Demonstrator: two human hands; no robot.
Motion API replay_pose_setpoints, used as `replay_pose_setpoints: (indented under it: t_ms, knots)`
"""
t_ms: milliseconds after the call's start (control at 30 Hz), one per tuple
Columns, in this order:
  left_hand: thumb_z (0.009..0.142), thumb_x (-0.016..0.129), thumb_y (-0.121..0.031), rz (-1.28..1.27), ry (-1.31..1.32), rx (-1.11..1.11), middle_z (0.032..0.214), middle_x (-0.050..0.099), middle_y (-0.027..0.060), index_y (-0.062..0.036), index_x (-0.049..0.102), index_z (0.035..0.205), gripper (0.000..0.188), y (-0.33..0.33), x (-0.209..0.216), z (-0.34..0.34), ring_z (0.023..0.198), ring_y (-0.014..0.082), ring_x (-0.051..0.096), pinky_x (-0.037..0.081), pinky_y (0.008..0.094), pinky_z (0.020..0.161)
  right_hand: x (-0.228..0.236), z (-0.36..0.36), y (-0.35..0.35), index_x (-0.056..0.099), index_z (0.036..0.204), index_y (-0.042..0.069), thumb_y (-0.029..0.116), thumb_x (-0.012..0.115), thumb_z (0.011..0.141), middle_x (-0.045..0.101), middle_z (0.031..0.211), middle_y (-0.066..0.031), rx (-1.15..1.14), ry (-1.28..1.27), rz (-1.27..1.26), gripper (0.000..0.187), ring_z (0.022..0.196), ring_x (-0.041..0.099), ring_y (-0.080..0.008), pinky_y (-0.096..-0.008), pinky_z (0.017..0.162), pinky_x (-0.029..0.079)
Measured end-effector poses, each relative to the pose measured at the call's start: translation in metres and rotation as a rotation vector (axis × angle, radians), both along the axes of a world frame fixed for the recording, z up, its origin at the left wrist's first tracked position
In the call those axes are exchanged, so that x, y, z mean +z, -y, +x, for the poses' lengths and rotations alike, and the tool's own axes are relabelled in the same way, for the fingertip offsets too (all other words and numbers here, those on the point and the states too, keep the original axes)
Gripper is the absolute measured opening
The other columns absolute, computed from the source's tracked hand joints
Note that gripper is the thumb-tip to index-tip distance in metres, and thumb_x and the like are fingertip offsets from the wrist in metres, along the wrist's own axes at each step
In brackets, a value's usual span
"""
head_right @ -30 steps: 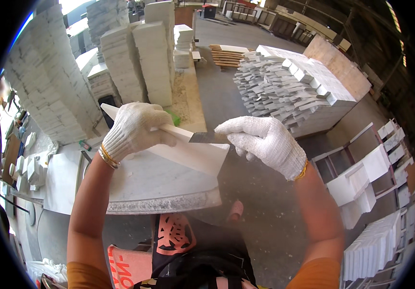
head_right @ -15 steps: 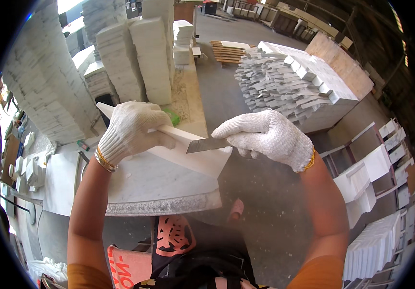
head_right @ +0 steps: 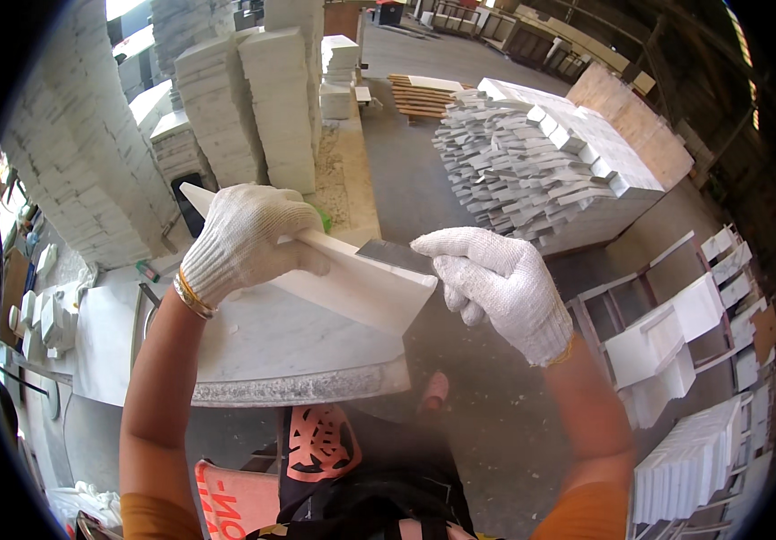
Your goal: The person smooths the edges of a white styrofoam board using a metal scraper and a green sanding block. They repeatedly scrape the edges and sand the surface to remove imperfections.
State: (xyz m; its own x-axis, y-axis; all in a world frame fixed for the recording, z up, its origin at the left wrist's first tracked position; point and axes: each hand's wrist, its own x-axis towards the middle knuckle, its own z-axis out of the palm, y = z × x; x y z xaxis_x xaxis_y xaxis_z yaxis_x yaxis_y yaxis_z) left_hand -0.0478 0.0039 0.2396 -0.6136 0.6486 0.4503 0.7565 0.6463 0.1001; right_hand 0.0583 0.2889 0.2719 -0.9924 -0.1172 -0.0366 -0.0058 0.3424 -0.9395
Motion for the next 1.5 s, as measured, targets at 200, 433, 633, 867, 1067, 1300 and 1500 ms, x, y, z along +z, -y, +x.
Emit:
replay_pose_setpoints:
  t_ms: [200,433,633,867,1067,1300,1500]
  knots:
    - [0.065,0.085,-0.037,0.009,-0.009,-0.036,0.075,0.066,0.0013,-0.0151,0.075,0.083,0.031,0.003,-0.001,-0.002,0.073,0.0256,0.066,0.049,0.0399,0.065,0.0,0.002,0.012,0.07,0.124,0.004,0.013,0.059,0.1,0.066,0.086,-0.001,-0.004,-0.031,-0.009,0.028,0.071,0.057,-0.0044,-0.0195,0.059,0.047]
    - [0.066,0.084,-0.038,-0.033,0.041,0.004,0.076,0.066,0.0019,-0.0148,0.075,0.084,0.031,0.005,0.001,0.003,0.075,0.0264,0.066,0.049,0.0408,0.065,0.011,0.013,0.007,0.069,0.127,0.004,0.013,0.059,0.1,0.066,0.085,-0.0018,-0.007,-0.034,0.142,0.03,0.071,0.06,-0.0066,-0.0219,0.06,0.049]
    - [0.066,0.084,-0.039,-0.027,0.025,0.002,0.076,0.066,0.0017,-0.0151,0.075,0.083,0.031,0.002,0.0,0.003,0.074,0.0261,0.066,0.049,0.0405,0.066,0.005,0.017,0.007,0.069,0.127,0.003,0.012,0.058,0.1,0.066,0.083,-0.0024,-0.059,-0.026,0.073,0.03,0.065,0.057,-0.006,-0.0213,0.058,0.047]
    - [0.067,0.083,-0.04,-0.026,0.005,-0.01,0.075,0.066,0.0008,-0.0157,0.075,0.083,0.03,0.003,0.0,0.002,0.074,0.0258,0.066,0.049,0.0399,0.066,-0.004,0.013,0.018,0.068,0.127,0.002,0.01,0.056,0.1,0.065,0.083,-0.0021,-0.043,-0.072,-0.03,0.03,0.064,0.055,-0.0055,-0.0205,0.059,0.047]
    - [0.067,0.083,-0.04,-0.051,0.016,0.004,0.077,0.066,0.0014,-0.0161,0.075,0.084,0.031,0.004,0.002,0.003,0.075,0.0258,0.066,0.049,0.0401,0.066,0.002,0.016,0.016,0.068,0.128,0.002,0.011,0.058,0.1,0.065,0.085,-0.0031,-0.033,-0.07,0.073,0.031,0.064,0.056,-0.0063,-0.0208,0.058,0.048]
    - [0.068,0.083,-0.041,-0.024,0.014,-0.007,0.077,0.067,0.0015,-0.0158,0.075,0.084,0.032,0.004,-0.001,0.004,0.076,0.0264,0.066,0.049,0.0409,0.066,0.005,0.028,0.015,0.068,0.128,0.002,0.012,0.058,0.1,0.064,0.081,-0.0027,-0.101,-0.029,0.061,0.031,0.061,0.055,-0.0061,-0.0209,0.056,0.047]
    - [0.067,0.083,-0.042,-0.02,0.01,0.004,0.077,0.067,0.0015,-0.0155,0.075,0.084,0.032,0.002,0.0,0.004,0.076,0.0266,0.066,0.049,0.0414,0.066,-0.001,0.026,0.024,0.068,0.128,0.002,0.009,0.056,0.1,0.065,0.084,-0.0031,-0.121,-0.071,0.024,0.03,0.062,0.055,-0.0058,-0.0205,0.056,0.047]
